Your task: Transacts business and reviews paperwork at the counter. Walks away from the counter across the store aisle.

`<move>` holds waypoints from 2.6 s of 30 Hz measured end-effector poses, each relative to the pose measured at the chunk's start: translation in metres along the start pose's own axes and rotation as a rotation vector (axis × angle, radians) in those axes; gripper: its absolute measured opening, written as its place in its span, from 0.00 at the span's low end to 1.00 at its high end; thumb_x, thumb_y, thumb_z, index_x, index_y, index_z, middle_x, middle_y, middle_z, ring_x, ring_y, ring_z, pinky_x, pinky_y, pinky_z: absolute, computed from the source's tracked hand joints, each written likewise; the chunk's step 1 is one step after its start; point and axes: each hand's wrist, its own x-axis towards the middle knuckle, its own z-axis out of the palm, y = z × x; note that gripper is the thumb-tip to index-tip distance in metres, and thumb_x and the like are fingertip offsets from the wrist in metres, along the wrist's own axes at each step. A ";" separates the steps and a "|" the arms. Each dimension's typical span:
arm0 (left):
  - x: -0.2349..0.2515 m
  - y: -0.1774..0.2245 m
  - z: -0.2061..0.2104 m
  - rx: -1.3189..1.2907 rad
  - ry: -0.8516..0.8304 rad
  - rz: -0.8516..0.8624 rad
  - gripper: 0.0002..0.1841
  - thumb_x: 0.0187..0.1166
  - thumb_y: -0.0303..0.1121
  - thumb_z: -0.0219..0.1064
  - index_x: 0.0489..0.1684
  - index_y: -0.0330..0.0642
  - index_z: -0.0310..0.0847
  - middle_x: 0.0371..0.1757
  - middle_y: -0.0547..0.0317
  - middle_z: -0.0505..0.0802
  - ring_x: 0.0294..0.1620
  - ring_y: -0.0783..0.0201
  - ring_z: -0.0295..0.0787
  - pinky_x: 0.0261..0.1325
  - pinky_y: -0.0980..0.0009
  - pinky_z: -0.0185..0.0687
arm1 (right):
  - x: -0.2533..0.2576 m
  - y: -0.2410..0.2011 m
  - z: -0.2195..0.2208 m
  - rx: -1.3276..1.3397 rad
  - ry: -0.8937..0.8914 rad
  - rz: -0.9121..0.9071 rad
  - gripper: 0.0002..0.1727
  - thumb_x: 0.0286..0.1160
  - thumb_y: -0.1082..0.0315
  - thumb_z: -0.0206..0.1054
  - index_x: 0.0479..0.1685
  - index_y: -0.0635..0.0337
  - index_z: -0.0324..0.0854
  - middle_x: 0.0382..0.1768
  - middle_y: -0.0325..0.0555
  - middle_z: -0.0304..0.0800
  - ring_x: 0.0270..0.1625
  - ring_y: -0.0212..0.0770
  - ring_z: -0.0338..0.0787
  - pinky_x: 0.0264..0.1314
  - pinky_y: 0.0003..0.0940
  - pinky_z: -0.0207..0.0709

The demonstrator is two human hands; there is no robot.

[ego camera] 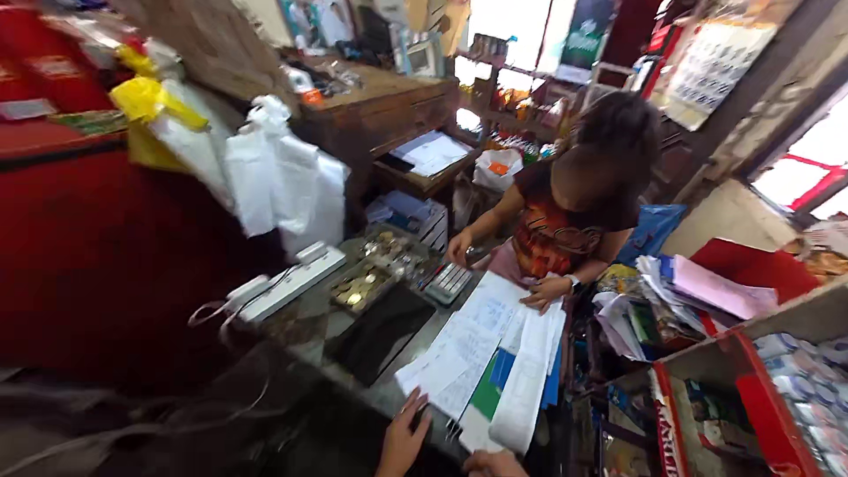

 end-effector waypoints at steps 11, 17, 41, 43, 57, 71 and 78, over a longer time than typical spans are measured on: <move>0.006 -0.019 0.007 -0.095 0.020 -0.099 0.20 0.75 0.26 0.68 0.65 0.29 0.85 0.81 0.36 0.78 0.81 0.48 0.78 0.82 0.56 0.73 | 0.042 0.103 0.053 0.022 0.026 -0.035 0.16 0.87 0.58 0.60 0.65 0.49 0.87 0.48 0.48 0.96 0.49 0.47 0.95 0.60 0.53 0.85; 0.008 -0.020 0.008 -0.091 0.019 -0.109 0.20 0.75 0.27 0.69 0.65 0.30 0.86 0.81 0.38 0.79 0.82 0.49 0.76 0.83 0.56 0.71 | 0.044 0.110 0.057 0.017 0.012 -0.043 0.16 0.87 0.57 0.61 0.64 0.48 0.87 0.48 0.45 0.96 0.48 0.43 0.95 0.59 0.50 0.86; 0.010 -0.014 0.006 -0.051 -0.014 -0.141 0.20 0.74 0.25 0.69 0.66 0.31 0.86 0.83 0.40 0.78 0.83 0.50 0.75 0.84 0.57 0.70 | 0.043 0.112 0.057 0.011 -0.013 -0.021 0.16 0.87 0.55 0.60 0.64 0.46 0.86 0.51 0.42 0.96 0.52 0.41 0.95 0.63 0.49 0.85; 0.010 -0.014 0.006 -0.054 -0.007 -0.137 0.20 0.74 0.25 0.69 0.65 0.31 0.86 0.82 0.40 0.78 0.83 0.50 0.76 0.84 0.57 0.70 | 0.043 0.111 0.056 0.014 -0.016 -0.017 0.16 0.86 0.56 0.61 0.64 0.47 0.86 0.51 0.43 0.96 0.52 0.41 0.95 0.62 0.49 0.85; 0.010 -0.017 0.009 -0.063 0.009 -0.144 0.20 0.74 0.25 0.69 0.65 0.32 0.86 0.82 0.40 0.78 0.82 0.50 0.76 0.83 0.57 0.71 | 0.044 0.116 0.057 0.027 -0.022 -0.010 0.16 0.86 0.55 0.61 0.64 0.46 0.87 0.50 0.42 0.96 0.50 0.39 0.95 0.62 0.47 0.85; 0.009 -0.027 0.012 -0.077 0.044 -0.141 0.19 0.72 0.26 0.70 0.63 0.35 0.89 0.81 0.44 0.81 0.81 0.54 0.78 0.83 0.60 0.72 | 0.044 0.102 0.044 0.491 0.104 -0.035 0.23 0.93 0.52 0.52 0.59 0.55 0.90 0.47 0.41 0.95 0.44 0.34 0.93 0.52 0.34 0.89; 0.008 -0.031 0.014 -0.086 0.044 -0.140 0.19 0.73 0.27 0.69 0.64 0.37 0.89 0.81 0.46 0.80 0.82 0.56 0.77 0.83 0.62 0.72 | 0.044 0.100 0.043 0.460 0.056 -0.039 0.23 0.93 0.52 0.52 0.60 0.57 0.89 0.48 0.42 0.95 0.46 0.34 0.94 0.54 0.34 0.88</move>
